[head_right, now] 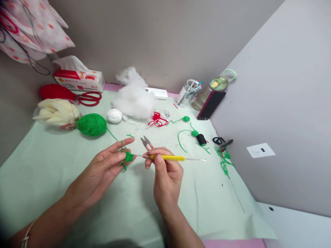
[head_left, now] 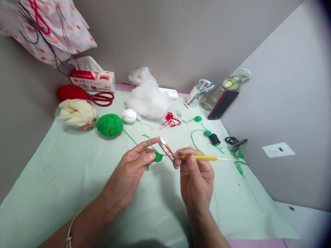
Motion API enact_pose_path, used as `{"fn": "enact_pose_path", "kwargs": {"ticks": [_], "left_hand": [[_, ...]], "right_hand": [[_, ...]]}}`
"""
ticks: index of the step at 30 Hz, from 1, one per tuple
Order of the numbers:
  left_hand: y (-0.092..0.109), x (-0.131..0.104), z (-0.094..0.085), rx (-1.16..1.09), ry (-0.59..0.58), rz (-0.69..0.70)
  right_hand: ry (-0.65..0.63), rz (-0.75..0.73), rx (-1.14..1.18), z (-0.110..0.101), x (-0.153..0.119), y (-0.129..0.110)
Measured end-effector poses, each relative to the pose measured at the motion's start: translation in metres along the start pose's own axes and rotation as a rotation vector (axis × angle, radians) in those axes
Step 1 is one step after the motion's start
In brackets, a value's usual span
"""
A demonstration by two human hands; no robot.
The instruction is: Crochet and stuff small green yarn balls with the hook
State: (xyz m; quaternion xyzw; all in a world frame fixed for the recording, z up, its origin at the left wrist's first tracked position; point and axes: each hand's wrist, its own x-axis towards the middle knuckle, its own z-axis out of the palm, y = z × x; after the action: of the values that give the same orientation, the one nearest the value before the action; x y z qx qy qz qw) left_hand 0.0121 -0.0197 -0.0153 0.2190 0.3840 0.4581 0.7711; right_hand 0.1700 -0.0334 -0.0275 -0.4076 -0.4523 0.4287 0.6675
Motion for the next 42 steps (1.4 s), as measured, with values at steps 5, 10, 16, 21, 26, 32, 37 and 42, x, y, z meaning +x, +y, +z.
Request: {"fn": "enact_pose_path", "kwargs": {"ticks": [5, 10, 16, 21, 26, 32, 37, 42], "left_hand": [[-0.007, -0.002, 0.002, 0.1, -0.035, 0.072], [-0.013, -0.004, 0.004, 0.159, -0.02, 0.092], [-0.015, 0.0, 0.006, -0.073, -0.108, -0.063], [-0.008, 0.005, 0.0, -0.104, -0.061, -0.062], [-0.006, 0.0, 0.0, 0.121, -0.019, 0.023], [-0.004, -0.002, 0.005, 0.114, -0.046, 0.033], [-0.003, -0.003, 0.003, 0.134, -0.014, 0.029], [-0.008, -0.004, -0.002, 0.217, 0.002, 0.11]], "right_hand": [[-0.06, -0.014, -0.072, 0.0, -0.002, 0.001], [-0.11, -0.21, -0.315, 0.003, -0.007, 0.0], [-0.171, -0.564, -0.675, -0.001, -0.013, 0.003], [-0.068, -0.232, -0.27, -0.005, -0.004, -0.001], [-0.14, 0.005, -0.126, -0.004, 0.0, 0.002], [-0.087, 0.14, 0.057, -0.004, 0.002, -0.001], [-0.088, 0.097, 0.038, -0.002, 0.002, -0.005], [-0.118, -0.118, -0.271, -0.004, -0.007, -0.007]]}}
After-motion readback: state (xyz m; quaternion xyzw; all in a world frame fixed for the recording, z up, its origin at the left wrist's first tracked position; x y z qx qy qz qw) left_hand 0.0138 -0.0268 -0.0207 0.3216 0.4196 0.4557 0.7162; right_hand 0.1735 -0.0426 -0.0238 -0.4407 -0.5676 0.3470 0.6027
